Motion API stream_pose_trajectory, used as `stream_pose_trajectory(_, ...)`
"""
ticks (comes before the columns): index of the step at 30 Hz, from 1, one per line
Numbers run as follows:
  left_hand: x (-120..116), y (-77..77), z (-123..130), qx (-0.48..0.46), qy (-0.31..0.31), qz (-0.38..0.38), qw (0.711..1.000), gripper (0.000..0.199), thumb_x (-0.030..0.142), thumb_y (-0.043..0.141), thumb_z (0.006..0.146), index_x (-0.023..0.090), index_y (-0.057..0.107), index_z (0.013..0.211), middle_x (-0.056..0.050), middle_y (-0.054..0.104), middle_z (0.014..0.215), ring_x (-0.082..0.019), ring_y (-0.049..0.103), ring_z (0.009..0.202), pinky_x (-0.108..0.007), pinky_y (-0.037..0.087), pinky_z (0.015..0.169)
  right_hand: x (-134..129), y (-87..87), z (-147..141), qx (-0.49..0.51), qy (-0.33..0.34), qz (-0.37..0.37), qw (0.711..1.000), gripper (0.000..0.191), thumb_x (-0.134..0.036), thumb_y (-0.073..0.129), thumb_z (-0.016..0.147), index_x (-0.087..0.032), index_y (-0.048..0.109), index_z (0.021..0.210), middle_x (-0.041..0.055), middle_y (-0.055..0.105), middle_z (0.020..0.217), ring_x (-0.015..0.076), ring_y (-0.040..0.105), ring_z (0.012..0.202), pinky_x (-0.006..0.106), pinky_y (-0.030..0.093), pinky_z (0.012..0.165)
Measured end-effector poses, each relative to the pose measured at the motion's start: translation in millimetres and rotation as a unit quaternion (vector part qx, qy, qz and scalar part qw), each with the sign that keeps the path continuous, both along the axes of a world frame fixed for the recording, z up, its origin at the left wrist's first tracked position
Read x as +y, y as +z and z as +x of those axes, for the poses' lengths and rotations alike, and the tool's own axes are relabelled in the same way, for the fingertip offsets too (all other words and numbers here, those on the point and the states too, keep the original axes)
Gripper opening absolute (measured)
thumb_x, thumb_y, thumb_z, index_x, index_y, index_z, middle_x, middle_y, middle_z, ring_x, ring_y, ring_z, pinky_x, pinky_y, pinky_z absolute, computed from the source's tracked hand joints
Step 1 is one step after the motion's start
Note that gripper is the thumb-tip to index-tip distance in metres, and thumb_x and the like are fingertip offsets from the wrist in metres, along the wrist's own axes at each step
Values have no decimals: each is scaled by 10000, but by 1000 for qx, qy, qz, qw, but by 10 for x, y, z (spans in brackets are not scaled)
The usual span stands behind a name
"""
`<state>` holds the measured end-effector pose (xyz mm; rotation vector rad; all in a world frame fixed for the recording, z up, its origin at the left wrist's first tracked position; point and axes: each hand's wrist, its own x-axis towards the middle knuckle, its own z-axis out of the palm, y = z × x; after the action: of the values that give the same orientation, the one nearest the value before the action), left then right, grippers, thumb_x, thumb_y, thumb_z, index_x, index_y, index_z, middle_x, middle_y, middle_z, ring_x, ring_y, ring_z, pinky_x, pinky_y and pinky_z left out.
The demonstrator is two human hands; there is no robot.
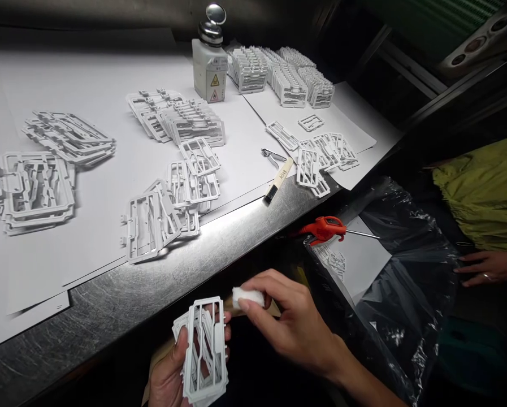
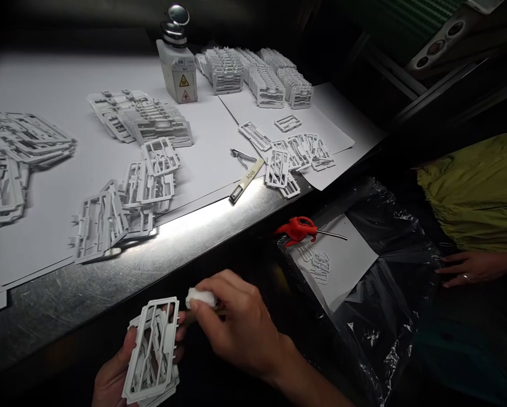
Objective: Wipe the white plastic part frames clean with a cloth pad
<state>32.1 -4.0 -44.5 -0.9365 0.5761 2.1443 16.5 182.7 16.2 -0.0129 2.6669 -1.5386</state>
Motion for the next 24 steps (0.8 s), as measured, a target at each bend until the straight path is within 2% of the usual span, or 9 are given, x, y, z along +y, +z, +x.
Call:
stream_pose_trajectory(4,-59,-120,42,-32,2,40,999,185,196,575,754,175,679,906,-82,710,826,-230,651,748,-335,545,722,-110,-3,98,17,39,-35,998,169,-157,545,846,-123,590,1005,69,572,882,151,546,801,263,460,732)
stream_pose_trajectory(7,-47,-107,20,-60,18,63,996,220,191,552,762,189,673,946,-72,706,879,-241,649,788,-341,533,770,-172,-25,209,3,102,-22,995,197,-145,544,839,-122,569,1033,78,568,925,156,547,819,259,466,740)
stream_pose_trajectory(10,-6,-48,-25,-86,46,58,994,273,216,550,748,175,658,995,-100,693,936,-266,647,793,-360,541,743,-168,-30,310,-1,160,-6,987,170,-169,572,830,-151,577,999,51,577,881,150,556,777,236,472,687)
stream_pose_trajectory(13,16,-5,-42,-91,44,48,994,273,200,537,750,168,659,992,-109,697,911,-261,653,747,-372,543,736,-134,-24,276,-6,167,-8,986,181,-168,569,832,-155,570,1012,53,578,894,154,558,798,235,475,697)
stream_pose_trajectory(18,-11,7,-25,-64,15,36,997,211,135,547,752,167,682,911,-79,710,805,-220,654,716,-348,542,750,-104,-13,103,35,114,-14,993,203,-152,509,855,-92,570,1040,105,568,916,175,541,836,288,464,762)
stream_pose_trajectory(21,-21,-19,-24,-54,23,55,997,259,166,526,770,172,656,993,-95,701,902,-231,649,782,-330,545,733,-92,1,208,-21,158,-10,987,200,-163,558,843,-141,571,1042,69,572,928,159,551,841,247,461,747)
stream_pose_trajectory(24,-11,-49,-21,-14,16,40,999,290,187,523,776,189,632,1045,-112,667,1017,-246,650,786,-346,554,702,-55,32,379,-54,209,-30,976,210,-216,625,829,-194,581,1033,21,586,929,121,562,804,188,451,699)
